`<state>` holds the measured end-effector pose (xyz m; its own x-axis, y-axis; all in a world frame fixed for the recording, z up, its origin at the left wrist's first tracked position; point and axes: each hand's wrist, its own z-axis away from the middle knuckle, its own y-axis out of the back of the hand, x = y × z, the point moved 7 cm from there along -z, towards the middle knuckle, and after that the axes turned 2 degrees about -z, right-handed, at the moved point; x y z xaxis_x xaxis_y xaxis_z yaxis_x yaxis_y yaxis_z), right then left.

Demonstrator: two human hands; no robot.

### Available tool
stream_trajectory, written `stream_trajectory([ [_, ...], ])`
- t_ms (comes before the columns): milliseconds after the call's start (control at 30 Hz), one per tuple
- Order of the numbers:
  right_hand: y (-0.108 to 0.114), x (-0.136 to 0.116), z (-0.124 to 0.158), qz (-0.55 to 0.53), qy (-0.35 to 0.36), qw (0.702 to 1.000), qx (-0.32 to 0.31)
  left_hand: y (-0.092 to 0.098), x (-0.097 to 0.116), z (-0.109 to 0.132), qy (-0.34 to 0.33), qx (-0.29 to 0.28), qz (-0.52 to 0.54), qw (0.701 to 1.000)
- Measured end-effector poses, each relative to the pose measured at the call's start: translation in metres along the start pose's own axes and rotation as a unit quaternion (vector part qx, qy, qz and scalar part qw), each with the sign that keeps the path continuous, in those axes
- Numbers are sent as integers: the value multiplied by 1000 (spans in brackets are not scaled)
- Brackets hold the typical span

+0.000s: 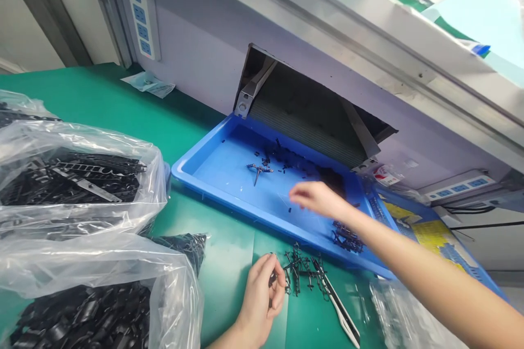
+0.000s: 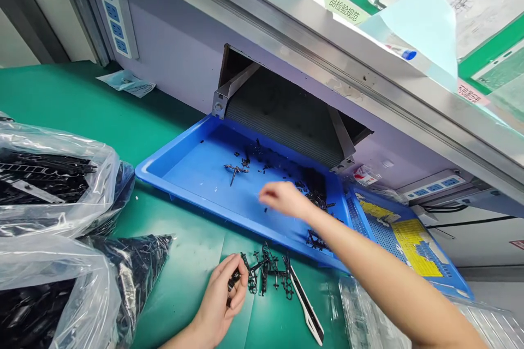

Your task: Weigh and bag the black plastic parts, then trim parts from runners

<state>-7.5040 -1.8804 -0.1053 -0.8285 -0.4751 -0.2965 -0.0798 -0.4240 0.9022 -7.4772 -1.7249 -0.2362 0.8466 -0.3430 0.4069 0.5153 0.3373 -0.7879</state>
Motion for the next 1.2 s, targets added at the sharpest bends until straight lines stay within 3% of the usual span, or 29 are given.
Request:
stream_trajectory([
  [33,17,28,-17,21,-80,996,32,0,0,0,-4,3,-11,1000],
  [133,44,90,-59,57,-175,981,69,0,-1,-2,-17,11,-32,999],
  [200,46,117,-78,73,-205,973,79,0,-1,-3,-26,7,-42,999],
  [300,36,135,-93,91,-212,970,78,-1,-1,-5,-34,0,-52,998],
  [433,31,128,-95,102,-190,974,66,-2,0,-5,-31,-7,-30,999],
  [533,27,109,-85,89,-139,986,32,-2,0,-4,-14,-12,8,1000],
  [667,6,77,-66,79,-56,995,-37,-2,4,-3,-8,-18,55,998],
  [767,-6,64,-57,93,-29,995,-25,-1,9,-2,-30,-9,64,997],
  [900,-13,65,-56,94,-38,995,4,-2,13,-1,-29,-6,82,996],
  [1200,-2,64,-39,24,-41,999,8,-5,14,-1,-39,-49,80,995],
])
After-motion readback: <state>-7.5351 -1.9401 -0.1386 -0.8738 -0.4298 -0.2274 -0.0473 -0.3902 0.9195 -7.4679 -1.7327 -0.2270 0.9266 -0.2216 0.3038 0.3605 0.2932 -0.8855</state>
